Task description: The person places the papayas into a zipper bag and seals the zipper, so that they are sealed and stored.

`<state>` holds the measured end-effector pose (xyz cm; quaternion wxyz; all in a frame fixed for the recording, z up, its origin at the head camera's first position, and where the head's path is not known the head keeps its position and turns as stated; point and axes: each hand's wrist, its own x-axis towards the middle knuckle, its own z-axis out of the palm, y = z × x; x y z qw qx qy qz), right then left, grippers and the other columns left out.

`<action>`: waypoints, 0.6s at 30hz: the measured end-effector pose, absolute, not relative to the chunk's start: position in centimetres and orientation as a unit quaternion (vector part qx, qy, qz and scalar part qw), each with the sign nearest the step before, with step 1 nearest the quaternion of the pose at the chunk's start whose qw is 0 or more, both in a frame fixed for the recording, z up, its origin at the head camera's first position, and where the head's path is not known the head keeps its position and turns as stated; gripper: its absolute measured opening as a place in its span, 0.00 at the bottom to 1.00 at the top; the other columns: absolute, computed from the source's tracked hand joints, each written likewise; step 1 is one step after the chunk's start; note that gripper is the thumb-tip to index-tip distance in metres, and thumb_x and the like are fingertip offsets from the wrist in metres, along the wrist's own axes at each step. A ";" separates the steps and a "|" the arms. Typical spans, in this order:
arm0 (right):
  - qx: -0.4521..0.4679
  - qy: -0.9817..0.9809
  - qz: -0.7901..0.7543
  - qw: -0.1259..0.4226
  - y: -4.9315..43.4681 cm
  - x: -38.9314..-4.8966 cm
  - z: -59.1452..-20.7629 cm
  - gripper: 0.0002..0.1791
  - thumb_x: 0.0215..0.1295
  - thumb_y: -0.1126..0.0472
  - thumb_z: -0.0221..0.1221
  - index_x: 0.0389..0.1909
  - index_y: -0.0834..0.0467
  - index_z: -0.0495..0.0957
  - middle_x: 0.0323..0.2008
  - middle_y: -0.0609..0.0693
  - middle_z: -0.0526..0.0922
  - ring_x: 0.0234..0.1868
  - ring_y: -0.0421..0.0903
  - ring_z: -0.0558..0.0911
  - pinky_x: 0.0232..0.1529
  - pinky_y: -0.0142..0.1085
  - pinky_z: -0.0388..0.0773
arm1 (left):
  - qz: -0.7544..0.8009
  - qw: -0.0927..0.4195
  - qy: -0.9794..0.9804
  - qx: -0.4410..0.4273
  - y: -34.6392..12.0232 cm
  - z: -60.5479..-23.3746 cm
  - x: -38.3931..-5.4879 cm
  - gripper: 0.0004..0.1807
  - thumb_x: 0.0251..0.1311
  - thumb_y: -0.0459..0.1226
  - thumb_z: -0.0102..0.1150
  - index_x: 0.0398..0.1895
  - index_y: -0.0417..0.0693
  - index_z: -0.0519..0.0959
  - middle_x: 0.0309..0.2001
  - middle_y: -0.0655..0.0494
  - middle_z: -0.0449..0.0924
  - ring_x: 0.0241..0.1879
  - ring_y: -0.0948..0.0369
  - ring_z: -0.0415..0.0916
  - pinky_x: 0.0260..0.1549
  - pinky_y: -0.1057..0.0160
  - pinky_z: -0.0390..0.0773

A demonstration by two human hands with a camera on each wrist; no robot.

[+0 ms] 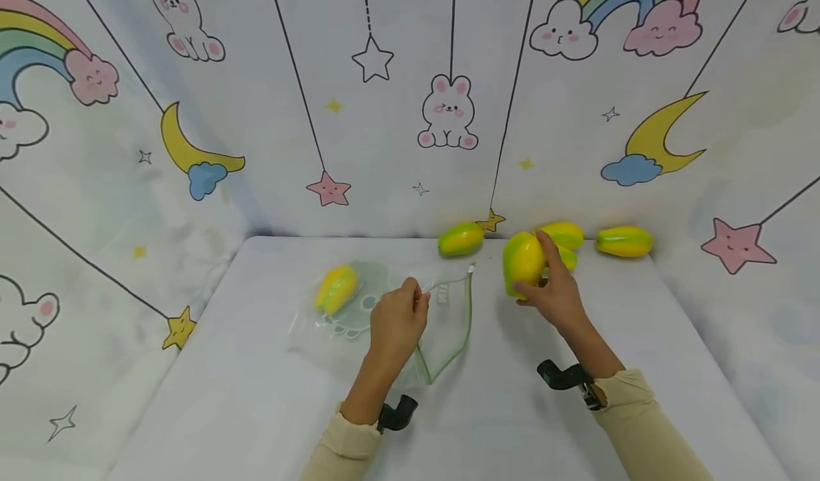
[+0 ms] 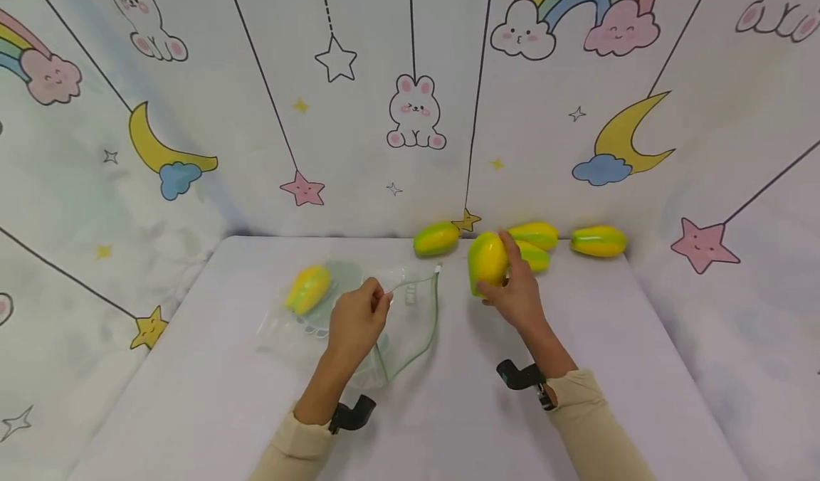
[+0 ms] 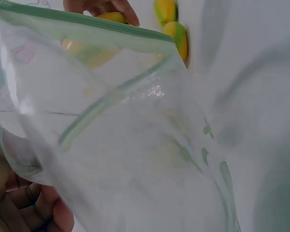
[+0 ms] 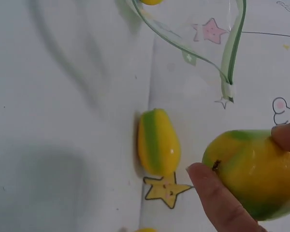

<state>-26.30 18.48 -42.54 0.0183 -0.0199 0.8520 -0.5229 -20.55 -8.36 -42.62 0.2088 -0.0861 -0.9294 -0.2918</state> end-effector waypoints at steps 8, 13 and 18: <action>-0.034 0.863 -0.503 0.029 18.3 -25.3 -43.0 0.53 0.57 0.65 0.67 0.76 0.37 0.45 0.69 0.65 0.58 0.50 0.68 0.77 0.32 0.42 0.85 | -0.293 0.206 -0.930 -0.088 -8.0 -42.6 -20.3 0.13 0.63 0.37 0.63 0.25 0.47 0.70 0.16 0.59 0.72 0.13 0.68 0.62 0.12 0.70 0.61; -0.036 0.854 -0.517 0.041 18.0 -25.0 -43.1 0.53 0.54 0.63 0.70 0.74 0.36 0.48 0.66 0.68 0.59 0.47 0.68 0.80 0.32 0.44 0.85 | -0.320 0.210 -0.920 -0.083 -7.9 -42.5 -20.1 0.12 0.63 0.37 0.63 0.25 0.48 0.71 0.16 0.60 0.72 0.13 0.68 0.63 0.14 0.70 0.63; -0.013 0.844 -0.534 0.038 17.9 -24.9 -43.1 0.54 0.53 0.62 0.72 0.74 0.36 0.48 0.64 0.70 0.60 0.48 0.68 0.80 0.31 0.43 0.85 | -0.333 0.242 -0.908 -0.084 -7.7 -42.5 -20.3 0.12 0.62 0.36 0.63 0.24 0.48 0.71 0.16 0.60 0.73 0.13 0.68 0.64 0.14 0.70 0.64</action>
